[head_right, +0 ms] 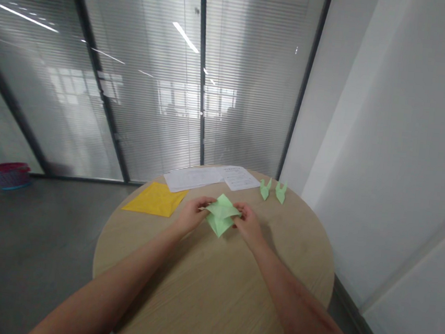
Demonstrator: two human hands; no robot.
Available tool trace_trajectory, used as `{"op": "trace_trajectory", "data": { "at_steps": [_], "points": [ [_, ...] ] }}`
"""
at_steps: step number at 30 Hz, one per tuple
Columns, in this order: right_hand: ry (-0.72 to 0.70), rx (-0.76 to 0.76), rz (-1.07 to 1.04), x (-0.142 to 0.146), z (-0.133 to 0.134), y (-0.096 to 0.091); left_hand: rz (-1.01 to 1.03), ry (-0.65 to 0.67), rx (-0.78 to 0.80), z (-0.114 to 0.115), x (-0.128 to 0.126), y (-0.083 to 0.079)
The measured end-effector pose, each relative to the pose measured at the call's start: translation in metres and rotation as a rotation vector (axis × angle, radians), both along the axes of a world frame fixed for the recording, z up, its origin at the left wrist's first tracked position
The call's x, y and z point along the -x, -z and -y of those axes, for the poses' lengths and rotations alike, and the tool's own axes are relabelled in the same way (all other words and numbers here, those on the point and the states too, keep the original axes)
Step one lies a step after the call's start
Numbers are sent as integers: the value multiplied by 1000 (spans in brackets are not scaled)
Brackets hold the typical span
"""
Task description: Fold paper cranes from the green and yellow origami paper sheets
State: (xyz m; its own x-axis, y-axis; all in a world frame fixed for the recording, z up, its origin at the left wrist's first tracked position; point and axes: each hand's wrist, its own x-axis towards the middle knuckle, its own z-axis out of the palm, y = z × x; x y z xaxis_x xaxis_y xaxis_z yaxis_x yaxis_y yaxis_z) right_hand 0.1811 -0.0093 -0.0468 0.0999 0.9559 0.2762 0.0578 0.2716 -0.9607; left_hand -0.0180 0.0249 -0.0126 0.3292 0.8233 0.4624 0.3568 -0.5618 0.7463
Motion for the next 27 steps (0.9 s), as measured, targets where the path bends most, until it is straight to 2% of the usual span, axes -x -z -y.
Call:
{"op": "trace_trajectory", "data": {
  "at_steps": [4,9,15,21,27],
  "points": [
    [17,-1,-3,1,-1,1,-26,-19,-38,0,0,1],
    [23,-113,95,0,-3,5,-75,40,-41,2,-1,0],
    [107,-132,222,-4,-4,5,-10,206,58,8,-1,-1],
    [151,-108,215,-5,-3,5,104,282,333,12,-1,0],
    [141,-103,245,-5,1,2,116,324,299,11,-4,-1]
  ]
}}
